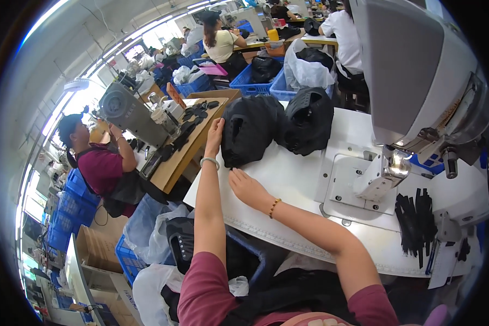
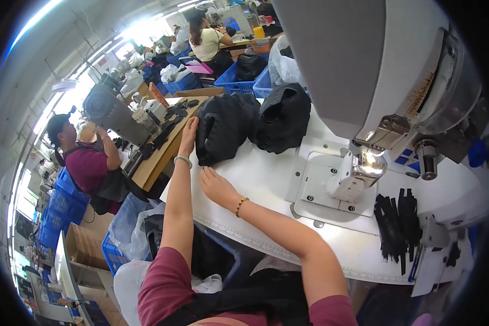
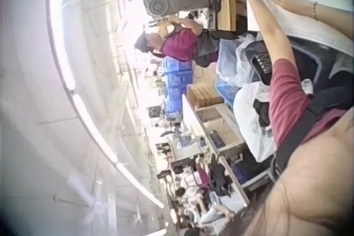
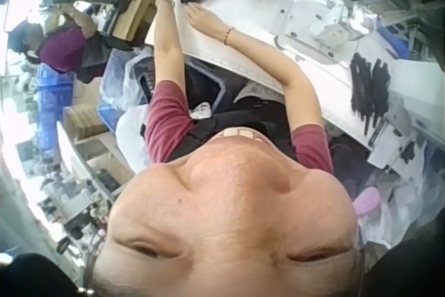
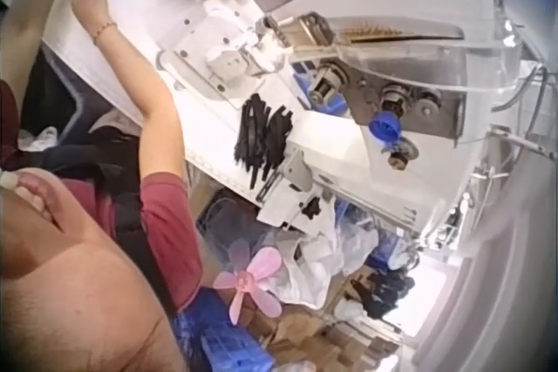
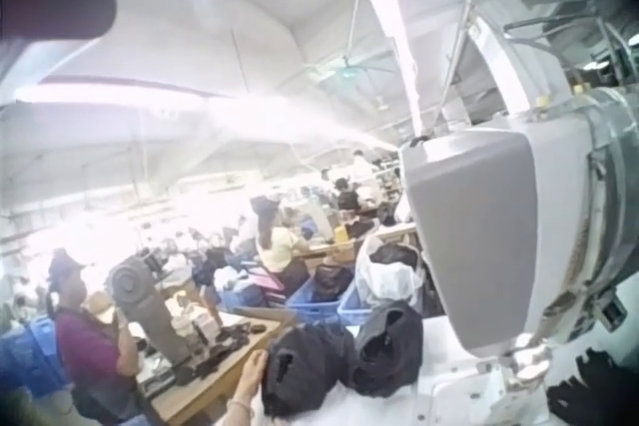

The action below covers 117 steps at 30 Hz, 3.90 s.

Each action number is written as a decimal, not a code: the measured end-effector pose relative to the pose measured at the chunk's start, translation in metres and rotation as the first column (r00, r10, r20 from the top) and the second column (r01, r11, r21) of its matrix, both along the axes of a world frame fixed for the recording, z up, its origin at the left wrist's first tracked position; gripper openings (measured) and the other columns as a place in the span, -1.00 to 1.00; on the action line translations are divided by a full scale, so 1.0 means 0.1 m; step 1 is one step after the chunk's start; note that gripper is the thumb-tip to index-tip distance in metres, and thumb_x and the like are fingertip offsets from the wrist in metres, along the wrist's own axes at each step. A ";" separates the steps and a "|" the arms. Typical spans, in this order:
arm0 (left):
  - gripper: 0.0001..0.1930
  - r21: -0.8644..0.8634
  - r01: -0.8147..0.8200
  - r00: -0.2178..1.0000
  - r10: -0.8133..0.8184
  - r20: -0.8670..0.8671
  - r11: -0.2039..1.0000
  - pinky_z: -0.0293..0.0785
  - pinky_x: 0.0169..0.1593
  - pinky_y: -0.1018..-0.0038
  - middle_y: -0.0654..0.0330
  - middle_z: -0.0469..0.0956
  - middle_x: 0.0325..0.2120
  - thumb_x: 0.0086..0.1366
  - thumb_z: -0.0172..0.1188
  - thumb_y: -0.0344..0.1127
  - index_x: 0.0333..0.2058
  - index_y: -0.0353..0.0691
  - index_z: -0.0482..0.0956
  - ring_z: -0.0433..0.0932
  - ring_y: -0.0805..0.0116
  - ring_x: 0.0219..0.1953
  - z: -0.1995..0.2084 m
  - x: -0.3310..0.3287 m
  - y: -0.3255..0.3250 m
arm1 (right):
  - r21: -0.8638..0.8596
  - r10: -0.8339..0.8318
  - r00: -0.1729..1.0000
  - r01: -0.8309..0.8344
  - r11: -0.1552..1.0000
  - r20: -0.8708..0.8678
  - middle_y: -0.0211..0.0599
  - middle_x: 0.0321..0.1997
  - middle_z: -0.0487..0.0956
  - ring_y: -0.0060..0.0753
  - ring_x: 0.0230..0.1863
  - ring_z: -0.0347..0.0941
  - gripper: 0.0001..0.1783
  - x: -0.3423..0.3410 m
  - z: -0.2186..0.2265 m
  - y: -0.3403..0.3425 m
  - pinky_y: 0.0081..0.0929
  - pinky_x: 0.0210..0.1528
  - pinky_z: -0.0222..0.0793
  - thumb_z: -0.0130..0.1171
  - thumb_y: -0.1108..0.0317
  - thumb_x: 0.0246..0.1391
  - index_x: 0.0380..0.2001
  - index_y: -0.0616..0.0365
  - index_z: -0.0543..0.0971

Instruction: Stitching black shoe uppers and components using an industrial sewing machine.

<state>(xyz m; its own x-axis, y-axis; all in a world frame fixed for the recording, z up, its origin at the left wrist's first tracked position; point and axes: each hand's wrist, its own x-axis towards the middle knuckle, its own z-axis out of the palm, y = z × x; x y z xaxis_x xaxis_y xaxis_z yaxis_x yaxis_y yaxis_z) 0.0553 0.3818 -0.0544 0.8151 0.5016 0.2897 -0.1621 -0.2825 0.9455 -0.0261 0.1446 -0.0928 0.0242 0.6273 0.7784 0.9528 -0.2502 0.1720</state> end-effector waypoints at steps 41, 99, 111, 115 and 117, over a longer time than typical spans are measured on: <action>-0.59 -0.626 0.126 0.873 0.213 0.438 0.769 0.32 -0.05 0.40 0.07 0.42 -0.23 -0.02 0.11 -0.66 -0.13 -0.21 0.45 0.40 0.18 -0.14 0.35 -0.83 -3.02 | 0.491 0.470 0.186 0.087 0.867 -0.863 -0.22 0.25 0.17 -0.40 -0.14 0.49 -0.23 0.03 0.48 -2.41 -0.59 -0.26 0.47 0.10 0.61 -0.02 0.25 0.09 0.04; -0.66 0.268 0.378 0.923 -0.384 -0.035 0.886 0.07 -0.61 0.60 0.34 0.20 -0.76 0.27 0.09 -0.25 -0.61 -0.34 0.31 0.15 0.65 -0.65 0.97 -0.84 -3.87 | 0.599 0.672 -0.516 0.333 0.728 -0.530 -0.66 -0.72 0.33 -0.86 -0.80 0.04 -0.84 -0.13 0.93 -3.11 -0.77 -0.78 -0.10 0.23 0.37 0.02 -0.38 0.16 0.47; -0.82 -0.040 0.596 0.798 -0.586 0.139 0.802 0.12 -0.58 0.69 0.41 0.41 -0.66 0.25 0.08 -0.41 -0.49 -0.39 0.52 0.21 0.74 -0.60 0.89 -0.21 -4.12 | 0.642 0.602 0.251 0.448 0.622 -0.758 -0.62 -0.65 0.35 -0.90 -0.73 0.09 -0.91 0.02 0.97 -3.14 -0.81 -0.72 -0.05 0.10 0.43 0.11 -0.45 0.17 0.44; -0.79 -0.074 0.642 0.766 -0.633 0.112 0.763 0.17 -0.60 0.68 0.39 0.41 -0.69 0.25 0.08 -0.40 -0.52 -0.41 0.52 0.28 0.71 -0.64 0.93 -0.17 -4.09 | 0.731 0.694 0.253 0.364 0.578 -0.674 -0.58 -0.69 0.35 -0.85 -0.79 0.12 -0.92 0.06 0.94 -3.16 -0.80 -0.75 0.00 0.07 0.46 0.12 -0.43 0.20 0.41; -0.79 -0.083 0.606 0.795 -0.607 0.014 0.791 0.22 -0.60 0.67 0.37 0.42 -0.70 0.23 0.09 -0.41 -0.54 -0.41 0.52 0.31 0.68 -0.67 1.03 -0.22 -4.13 | 0.726 0.685 0.259 0.360 0.585 -0.681 -0.56 -0.68 0.35 -0.85 -0.79 0.13 -0.92 0.09 0.92 -3.19 -0.80 -0.75 0.01 0.07 0.46 0.12 -0.43 0.21 0.40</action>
<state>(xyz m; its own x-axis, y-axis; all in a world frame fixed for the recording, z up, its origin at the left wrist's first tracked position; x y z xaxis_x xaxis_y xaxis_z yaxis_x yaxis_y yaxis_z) 0.0338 -0.0317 0.0490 0.9631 -0.0761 0.2582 -0.2626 -0.0550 0.9633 -0.0171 -0.1742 -0.0009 0.9298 0.0460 0.3651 0.3111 0.4315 -0.8467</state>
